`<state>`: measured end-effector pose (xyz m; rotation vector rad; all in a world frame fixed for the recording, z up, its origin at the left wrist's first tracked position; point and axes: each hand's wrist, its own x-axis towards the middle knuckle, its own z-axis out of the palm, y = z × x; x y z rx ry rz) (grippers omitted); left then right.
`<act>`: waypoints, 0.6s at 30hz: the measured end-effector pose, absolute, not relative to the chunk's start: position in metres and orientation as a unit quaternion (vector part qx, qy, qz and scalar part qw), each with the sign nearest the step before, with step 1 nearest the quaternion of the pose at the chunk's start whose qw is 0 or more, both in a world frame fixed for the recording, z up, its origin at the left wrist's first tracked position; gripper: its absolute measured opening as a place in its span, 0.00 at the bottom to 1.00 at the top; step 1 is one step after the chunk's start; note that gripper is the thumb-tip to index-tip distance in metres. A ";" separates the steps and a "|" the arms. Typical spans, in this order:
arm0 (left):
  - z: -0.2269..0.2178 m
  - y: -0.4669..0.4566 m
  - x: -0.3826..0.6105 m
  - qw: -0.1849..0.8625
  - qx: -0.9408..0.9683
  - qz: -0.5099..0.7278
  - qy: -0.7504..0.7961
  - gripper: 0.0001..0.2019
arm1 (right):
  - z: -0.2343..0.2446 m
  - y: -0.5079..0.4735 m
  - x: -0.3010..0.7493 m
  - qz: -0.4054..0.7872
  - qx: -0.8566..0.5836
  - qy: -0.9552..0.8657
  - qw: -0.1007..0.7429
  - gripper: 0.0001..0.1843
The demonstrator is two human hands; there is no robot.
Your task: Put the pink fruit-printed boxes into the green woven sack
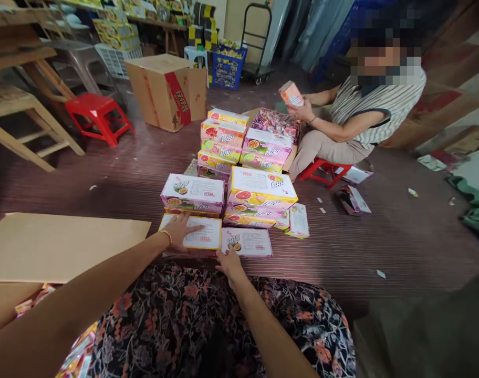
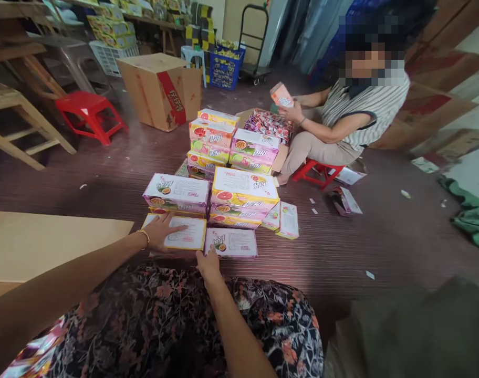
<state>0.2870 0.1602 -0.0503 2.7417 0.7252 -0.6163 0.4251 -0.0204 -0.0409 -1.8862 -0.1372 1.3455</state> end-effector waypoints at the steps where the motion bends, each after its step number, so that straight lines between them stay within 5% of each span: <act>1: -0.049 0.160 0.288 0.118 0.938 -0.214 0.246 0.53 | -0.048 -0.018 0.425 0.549 -0.733 -0.034 0.400 0.29; 7: -0.029 0.145 0.296 0.092 0.945 -0.209 0.232 0.50 | -0.059 -0.035 0.418 0.595 -0.657 0.048 0.460 0.17; 15: 0.078 0.126 0.280 0.245 0.920 -0.009 0.304 0.44 | 0.022 -0.046 0.387 0.476 -0.591 -0.084 0.645 0.48; 18: 0.135 0.099 0.265 0.236 0.907 0.065 0.344 0.42 | 0.068 -0.034 0.358 0.407 -0.555 -0.183 0.702 0.52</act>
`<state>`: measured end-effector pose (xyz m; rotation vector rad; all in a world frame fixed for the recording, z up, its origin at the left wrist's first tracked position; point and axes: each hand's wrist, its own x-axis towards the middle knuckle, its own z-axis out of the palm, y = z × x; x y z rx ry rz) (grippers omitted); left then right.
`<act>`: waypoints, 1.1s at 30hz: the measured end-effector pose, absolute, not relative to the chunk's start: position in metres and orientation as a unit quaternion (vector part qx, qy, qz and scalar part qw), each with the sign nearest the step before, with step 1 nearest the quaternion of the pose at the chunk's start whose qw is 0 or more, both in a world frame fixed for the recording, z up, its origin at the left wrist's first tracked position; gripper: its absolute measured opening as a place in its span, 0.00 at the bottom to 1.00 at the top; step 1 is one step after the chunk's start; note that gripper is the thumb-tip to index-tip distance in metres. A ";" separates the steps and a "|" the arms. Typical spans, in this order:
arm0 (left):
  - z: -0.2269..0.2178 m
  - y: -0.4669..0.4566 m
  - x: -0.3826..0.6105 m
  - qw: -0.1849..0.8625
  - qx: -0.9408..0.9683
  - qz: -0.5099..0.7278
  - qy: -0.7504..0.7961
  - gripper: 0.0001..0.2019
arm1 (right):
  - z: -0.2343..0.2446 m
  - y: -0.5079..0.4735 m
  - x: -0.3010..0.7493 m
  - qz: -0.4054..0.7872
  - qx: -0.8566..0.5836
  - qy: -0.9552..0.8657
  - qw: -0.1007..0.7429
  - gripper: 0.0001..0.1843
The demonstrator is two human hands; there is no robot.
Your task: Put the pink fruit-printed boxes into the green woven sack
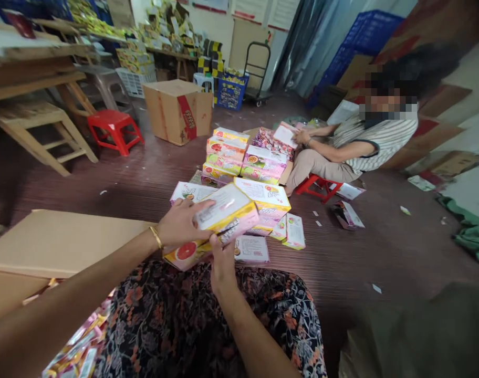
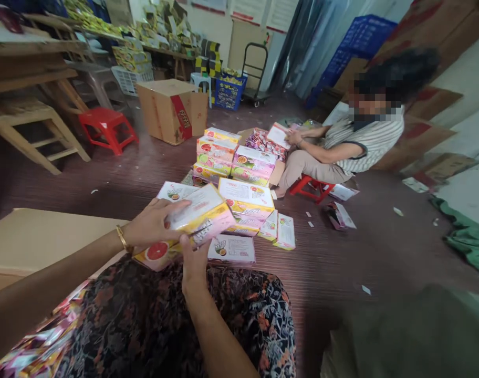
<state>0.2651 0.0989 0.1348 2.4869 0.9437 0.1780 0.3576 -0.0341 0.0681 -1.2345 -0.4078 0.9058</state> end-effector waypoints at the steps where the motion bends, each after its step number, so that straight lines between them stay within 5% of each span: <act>1: 0.150 0.087 0.256 0.230 0.898 0.077 0.367 0.41 | 0.082 -0.033 0.346 0.383 -0.552 -0.199 0.713 0.50; 7: 0.183 0.018 0.143 0.211 0.840 0.044 0.497 0.40 | 0.119 -0.055 0.274 0.398 -0.584 -0.280 0.650 0.38; 13: 0.174 -0.058 0.000 0.122 0.904 0.167 0.374 0.28 | 0.122 -0.068 0.188 0.583 -0.565 -0.426 0.400 0.28; 17: 0.166 -0.106 -0.053 0.132 0.926 0.170 0.310 0.24 | 0.129 -0.081 0.136 0.635 -0.441 -0.571 0.276 0.33; 23: 0.161 -0.140 -0.106 0.237 0.897 0.147 0.344 0.29 | 0.110 -0.101 0.078 0.734 -0.349 -0.555 0.177 0.37; 33: 0.125 -0.142 -0.181 0.362 0.839 0.177 0.366 0.14 | 0.085 -0.057 0.034 0.737 -0.462 -0.493 0.029 0.38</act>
